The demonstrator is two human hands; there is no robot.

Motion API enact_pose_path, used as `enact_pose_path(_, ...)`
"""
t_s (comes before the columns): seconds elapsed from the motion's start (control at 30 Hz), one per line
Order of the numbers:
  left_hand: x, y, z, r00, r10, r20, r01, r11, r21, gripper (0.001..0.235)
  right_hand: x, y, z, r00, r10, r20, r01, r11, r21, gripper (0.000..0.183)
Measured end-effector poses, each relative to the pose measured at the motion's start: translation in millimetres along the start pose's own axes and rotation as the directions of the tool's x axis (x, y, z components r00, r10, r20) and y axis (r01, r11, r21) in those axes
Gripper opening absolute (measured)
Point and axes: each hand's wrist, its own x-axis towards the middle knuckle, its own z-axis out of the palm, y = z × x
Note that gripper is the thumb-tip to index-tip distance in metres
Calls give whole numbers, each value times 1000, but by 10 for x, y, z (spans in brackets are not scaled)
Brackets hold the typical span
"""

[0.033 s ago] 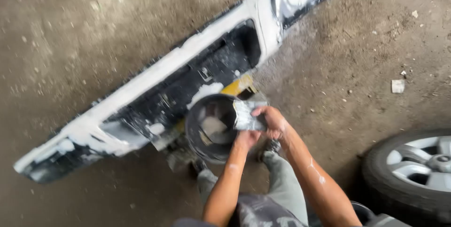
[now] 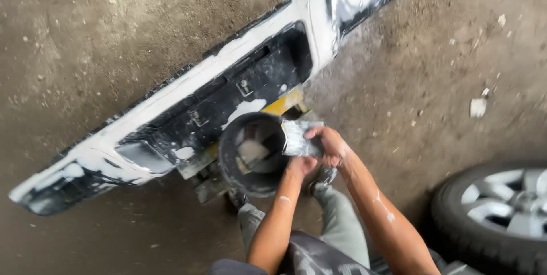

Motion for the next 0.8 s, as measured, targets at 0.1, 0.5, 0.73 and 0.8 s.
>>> enact_pose_path(0.1, 768, -505, 453, 989, 51, 137, -36, 994, -108, 43, -242, -651, -75, 997, -50, -52, 43, 990, -135, 22)
enact_pose_path(0.5, 2171, -419, 2999, 876, 416, 243, -378, 906, -190, 36, -384, -2725, 395, 950, -312, 15, 288, 856, -429, 14)
enact_pose_path(0.73, 2827, 381, 3516, 838, 521, 165, -466, 839, -280, 23, 179, -3596, 1037, 942, -313, 120, 283, 553, -784, 17)
enact_pose_path(0.8, 3075, 625, 3493, 826, 552, 113, -500, 810, -306, 21, 274, -3796, 1278, 943, -303, 140, 267, 431, -862, 21)
